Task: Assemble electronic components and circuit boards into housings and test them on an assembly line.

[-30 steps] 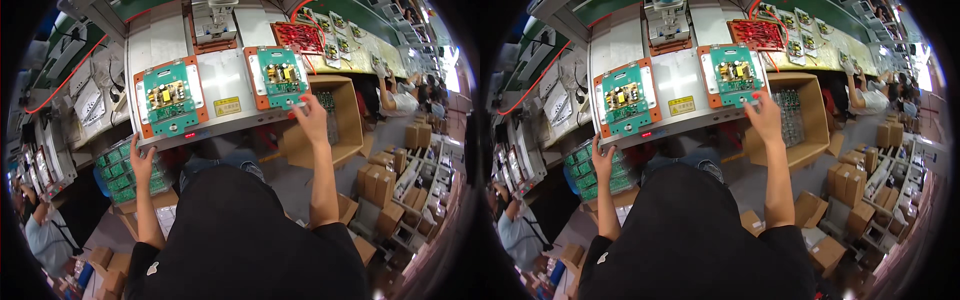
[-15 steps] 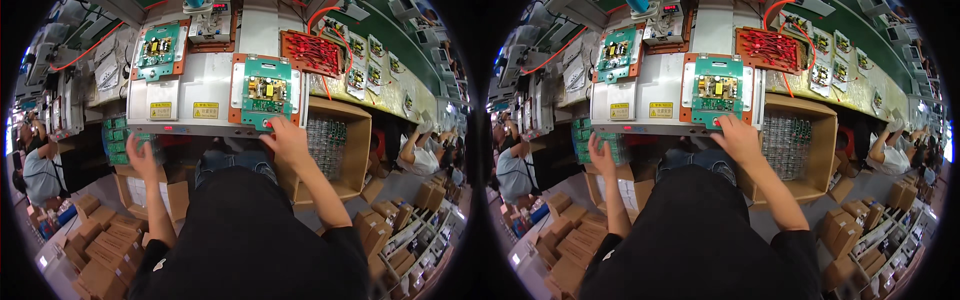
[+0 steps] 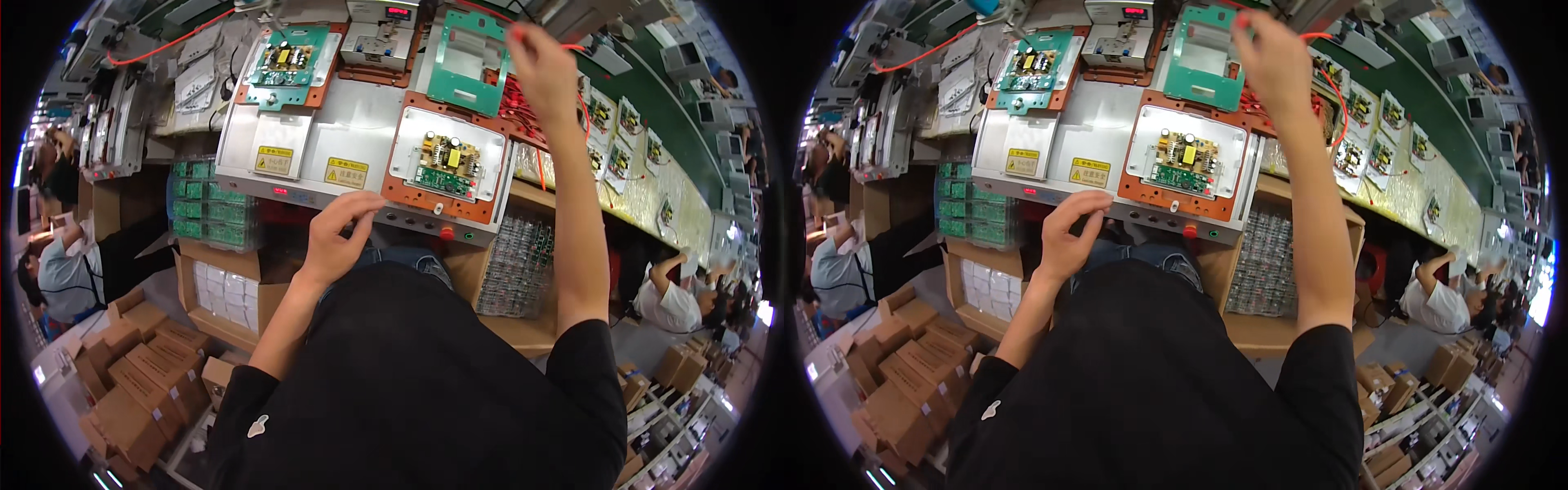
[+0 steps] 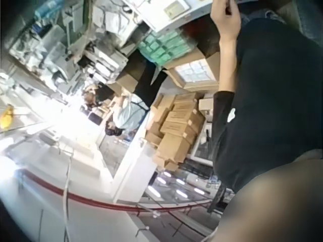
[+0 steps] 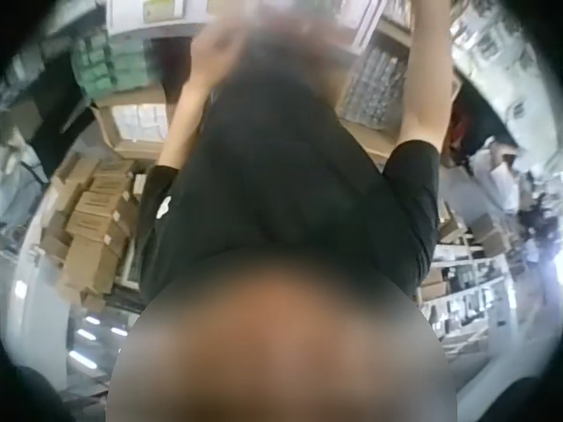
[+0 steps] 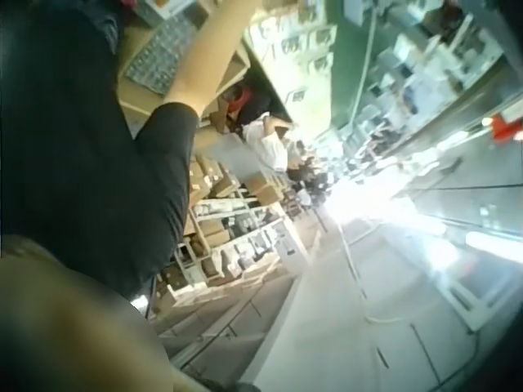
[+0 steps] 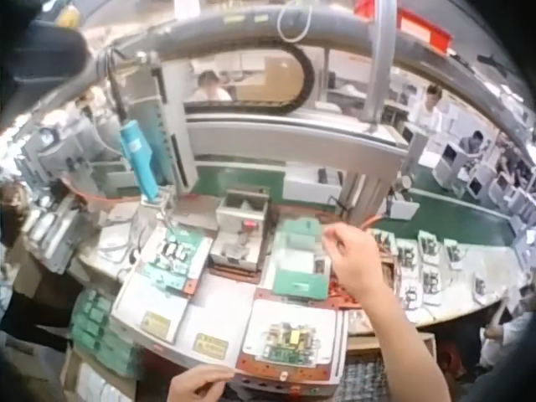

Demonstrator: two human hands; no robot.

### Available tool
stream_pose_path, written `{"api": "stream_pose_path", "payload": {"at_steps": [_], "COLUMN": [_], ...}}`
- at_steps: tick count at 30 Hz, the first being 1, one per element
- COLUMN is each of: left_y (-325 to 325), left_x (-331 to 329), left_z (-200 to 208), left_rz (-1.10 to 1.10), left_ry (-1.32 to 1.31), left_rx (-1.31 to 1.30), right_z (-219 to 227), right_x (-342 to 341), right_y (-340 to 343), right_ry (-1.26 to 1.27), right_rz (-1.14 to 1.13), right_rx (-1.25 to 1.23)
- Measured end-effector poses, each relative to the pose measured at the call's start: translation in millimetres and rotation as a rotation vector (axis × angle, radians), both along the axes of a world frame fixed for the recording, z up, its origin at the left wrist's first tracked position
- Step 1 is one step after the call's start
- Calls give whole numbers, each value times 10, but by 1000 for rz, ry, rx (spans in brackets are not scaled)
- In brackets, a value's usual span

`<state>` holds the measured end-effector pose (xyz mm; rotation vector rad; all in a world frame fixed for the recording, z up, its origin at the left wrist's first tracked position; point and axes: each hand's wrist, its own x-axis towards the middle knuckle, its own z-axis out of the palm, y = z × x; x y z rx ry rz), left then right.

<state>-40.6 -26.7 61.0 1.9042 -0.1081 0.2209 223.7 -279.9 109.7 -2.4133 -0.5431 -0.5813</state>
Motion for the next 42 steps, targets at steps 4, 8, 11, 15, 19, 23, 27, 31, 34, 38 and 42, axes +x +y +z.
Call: {"api": "stream_pose_path", "payload": {"at_steps": [4, 8, 11, 15, 19, 23, 27, 31, 34, 38, 42], "left_y": [53, 37, 4, -115, -395, -457, -333, -260, -221, -162, -99], "left_x": [-196, -194, -128, -119, 45, 117, 109, 131, 98, 51, 65], "left_z": [-118, -76, -79, -79, -93, 54, 80, 71, 155, 236, 267], "left_rz": [127, 103, 75, -41, -244, -48, -13, 7, 7, -45, -29], "left_ry": [191, 243, 302, 631, 490, 525, 274, 216, 51, 20, -48], "left_rx": [-186, -196, -248, -255, -1011, -1139, -1036, -933, -670, -652, -508], "right_z": [-541, -716, -618, -1, 433, 390, 497, 464, 545, 603, 622], "right_x": [-457, -450, -420, -738, -1104, -1485, -1830, -2023, -2046, -2102, -2084], "right_y": [-4, 57, 57, 71, 169, 263, 110, 156, 269, 362, 359], "right_ry": [372, 429, 294, 97, 138, 302, 406, 372, 294, 336, 137], "right_rz": [306, 322, 379, 309, 141, 192, 42, 215, 117, 108, 98], "right_rx": [-421, -478, -599, -434, -261, 69, 256, 116, 179, 234, 97]}}
